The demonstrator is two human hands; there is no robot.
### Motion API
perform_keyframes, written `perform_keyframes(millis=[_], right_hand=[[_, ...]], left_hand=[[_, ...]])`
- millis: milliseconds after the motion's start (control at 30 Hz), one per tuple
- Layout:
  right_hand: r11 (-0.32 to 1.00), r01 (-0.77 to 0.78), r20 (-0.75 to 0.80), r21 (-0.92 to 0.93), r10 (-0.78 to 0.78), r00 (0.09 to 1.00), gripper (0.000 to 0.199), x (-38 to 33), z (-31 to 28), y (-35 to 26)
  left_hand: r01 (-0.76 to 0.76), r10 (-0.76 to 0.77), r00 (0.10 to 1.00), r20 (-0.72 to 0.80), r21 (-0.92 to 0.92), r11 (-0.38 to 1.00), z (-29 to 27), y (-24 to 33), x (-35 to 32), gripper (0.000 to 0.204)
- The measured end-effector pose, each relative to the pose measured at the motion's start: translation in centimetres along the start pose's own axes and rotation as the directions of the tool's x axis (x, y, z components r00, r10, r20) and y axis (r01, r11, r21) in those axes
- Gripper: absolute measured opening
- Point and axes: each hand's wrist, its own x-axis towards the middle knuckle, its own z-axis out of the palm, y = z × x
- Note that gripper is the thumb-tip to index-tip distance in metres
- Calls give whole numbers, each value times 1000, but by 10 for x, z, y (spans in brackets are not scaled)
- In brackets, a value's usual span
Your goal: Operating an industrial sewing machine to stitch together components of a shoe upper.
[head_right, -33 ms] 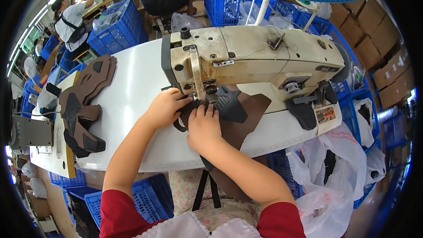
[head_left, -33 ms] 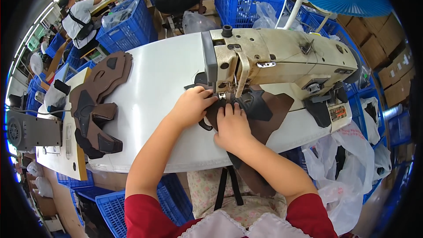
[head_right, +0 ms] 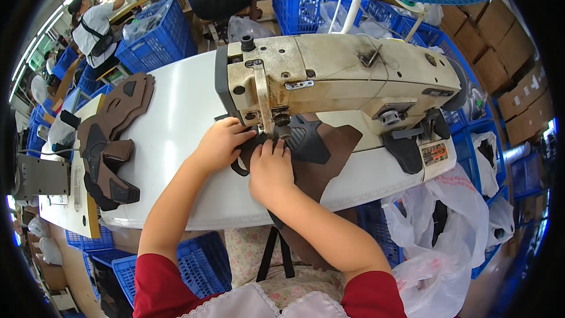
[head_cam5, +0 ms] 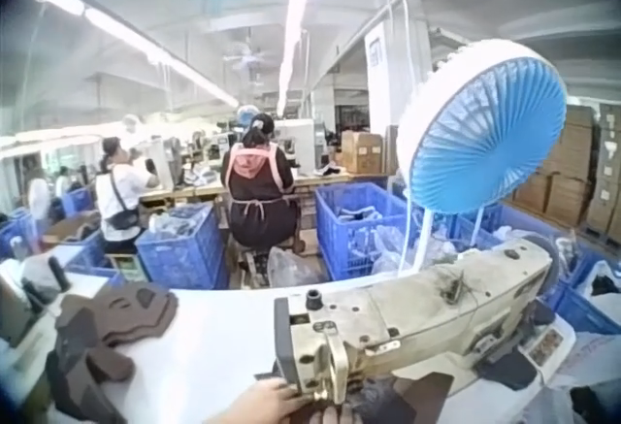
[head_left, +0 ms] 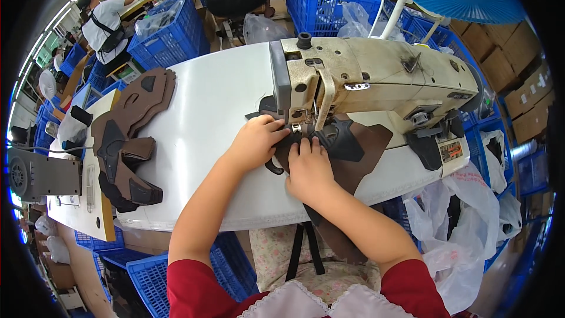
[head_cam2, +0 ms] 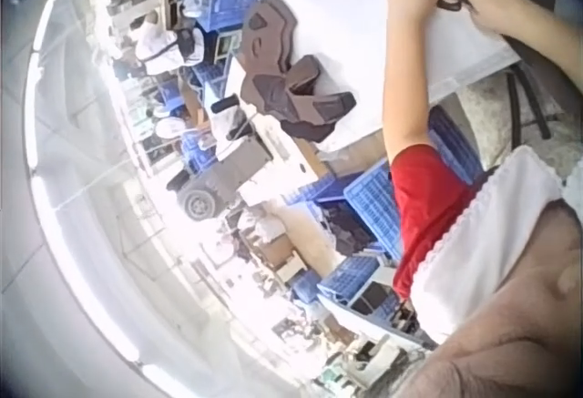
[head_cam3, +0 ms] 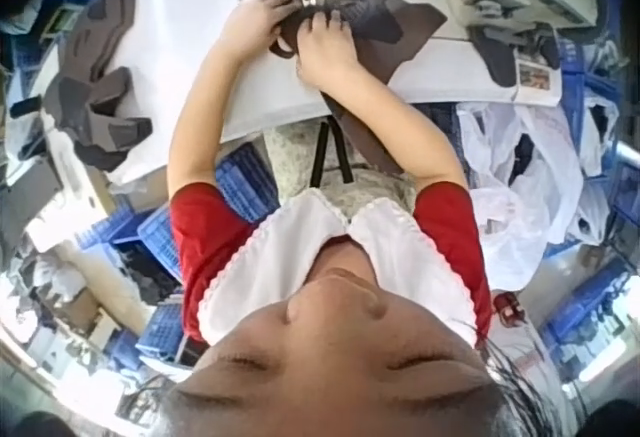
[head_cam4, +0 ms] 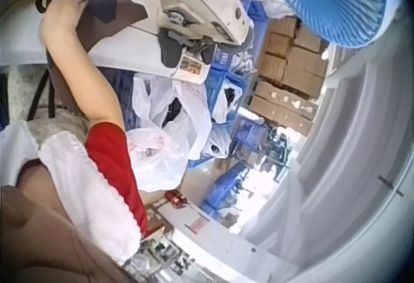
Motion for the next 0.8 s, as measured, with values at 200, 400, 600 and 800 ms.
perform_keyframes(millis=[200, 400, 600, 800], right_hand=[[997, 71, -89, -15, -72, 993, 41, -7, 6, 0], [993, -52, -78, -109, 43, 996, 39, 1, 16, -13], [999, 33, -92, 2, -32, 995, 39, -5, 6, 0], [976, 200, -21, 88, -199, 980, 40, -8, -1, 25]], left_hand=[[-50, 37, 986, -162, -75, 996, 20, -6, -16, 45], [-77, 45, 984, -172, -181, 980, 15, -4, -12, 37], [-118, 95, 969, -226, -90, 989, 21, -13, -15, 31], [-90, 47, 954, -296, -132, 987, 22, -15, -14, 31]])
